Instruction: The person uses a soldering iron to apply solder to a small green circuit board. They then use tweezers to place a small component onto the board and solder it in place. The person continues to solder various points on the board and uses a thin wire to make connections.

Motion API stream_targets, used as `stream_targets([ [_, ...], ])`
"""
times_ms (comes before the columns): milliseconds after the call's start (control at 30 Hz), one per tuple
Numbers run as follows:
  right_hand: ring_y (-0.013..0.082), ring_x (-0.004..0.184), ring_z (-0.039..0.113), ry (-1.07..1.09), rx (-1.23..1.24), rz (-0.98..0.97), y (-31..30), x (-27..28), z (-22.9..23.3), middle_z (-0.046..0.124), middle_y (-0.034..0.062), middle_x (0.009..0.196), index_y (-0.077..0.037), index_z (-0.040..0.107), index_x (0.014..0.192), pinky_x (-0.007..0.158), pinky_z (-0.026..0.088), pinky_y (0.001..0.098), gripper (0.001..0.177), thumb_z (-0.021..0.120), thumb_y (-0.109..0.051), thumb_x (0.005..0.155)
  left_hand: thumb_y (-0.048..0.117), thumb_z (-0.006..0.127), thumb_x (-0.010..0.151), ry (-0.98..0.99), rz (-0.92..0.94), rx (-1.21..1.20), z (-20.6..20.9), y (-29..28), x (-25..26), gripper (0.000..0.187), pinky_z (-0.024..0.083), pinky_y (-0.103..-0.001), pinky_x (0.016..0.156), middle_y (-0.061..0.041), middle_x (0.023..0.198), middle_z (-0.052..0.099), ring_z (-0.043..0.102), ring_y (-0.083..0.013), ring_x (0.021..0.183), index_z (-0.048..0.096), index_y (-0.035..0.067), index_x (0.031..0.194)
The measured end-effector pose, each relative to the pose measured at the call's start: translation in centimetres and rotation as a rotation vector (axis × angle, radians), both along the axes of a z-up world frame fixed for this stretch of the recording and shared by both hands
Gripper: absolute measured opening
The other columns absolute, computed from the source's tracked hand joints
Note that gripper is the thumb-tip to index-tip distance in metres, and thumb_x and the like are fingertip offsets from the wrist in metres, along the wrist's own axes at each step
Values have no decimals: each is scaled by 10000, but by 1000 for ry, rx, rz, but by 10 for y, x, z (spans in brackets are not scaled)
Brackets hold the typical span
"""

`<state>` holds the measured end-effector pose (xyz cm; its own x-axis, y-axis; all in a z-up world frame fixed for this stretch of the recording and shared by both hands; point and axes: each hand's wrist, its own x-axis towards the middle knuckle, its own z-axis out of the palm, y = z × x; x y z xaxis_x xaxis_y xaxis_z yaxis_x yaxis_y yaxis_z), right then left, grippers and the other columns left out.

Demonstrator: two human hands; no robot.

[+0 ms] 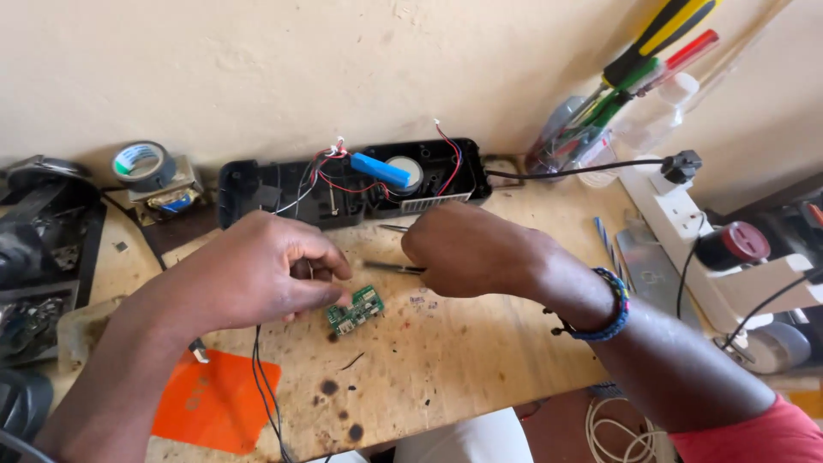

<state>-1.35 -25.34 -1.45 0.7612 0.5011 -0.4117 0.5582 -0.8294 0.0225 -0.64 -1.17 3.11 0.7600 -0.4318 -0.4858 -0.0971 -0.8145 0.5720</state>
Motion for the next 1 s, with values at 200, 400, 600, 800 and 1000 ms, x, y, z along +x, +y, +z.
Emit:
stream_targets([
  [200, 279, 700, 568, -119, 325, -21, -20, 8, 21, 587, 51, 773, -119, 460, 705, 636, 382, 488, 179, 621, -193, 725, 180, 852, 917, 153, -73, 61, 4, -1, 0, 147, 534, -228, 585, 5, 876, 923, 763, -117, 602, 904, 115, 1039],
  [400, 123, 628, 676, -263, 1200, -496, -58, 8, 68, 730, 123, 777, -20, 675, 982, 558, 527, 200, 157, 712, 10, 832, 175, 880, 904, 165, -119, 66, 5, -1, -6, 208, 507, -237, 526, 4, 881, 888, 682, -91, 559, 853, 135, 1106],
  [600, 244, 817, 757, -83, 1671, -488, 11, 15, 63, 751, 217, 995, 66, 676, 997, 782, 642, 260, 145, 752, 41, 876, 123, 893, 835, 134, -196, -168, -22, 12, -2, 200, 550, -243, 458, -46, 805, 813, 729, -133, 547, 763, 86, 983],
  [800, 233, 734, 771, 87, 1667, -437, 85, 48, 49, 739, 186, 841, 66, 757, 987, 726, 678, 280, 148, 777, 59, 841, 325, 826, 914, -180, 11, -381, -1, 50, 16, 177, 597, -203, 551, 11, 894, 867, 749, -67, 588, 823, 180, 1015],
  [1000, 205, 767, 763, 103, 1560, -287, 117, 35, 39, 784, 210, 923, 70, 742, 1040, 753, 651, 250, 145, 751, 59, 895, 332, 744, 983, -1012, 385, -803, -24, 81, 45, 250, 471, -247, 497, 65, 588, 622, 591, -36, 462, 708, 144, 823],
])
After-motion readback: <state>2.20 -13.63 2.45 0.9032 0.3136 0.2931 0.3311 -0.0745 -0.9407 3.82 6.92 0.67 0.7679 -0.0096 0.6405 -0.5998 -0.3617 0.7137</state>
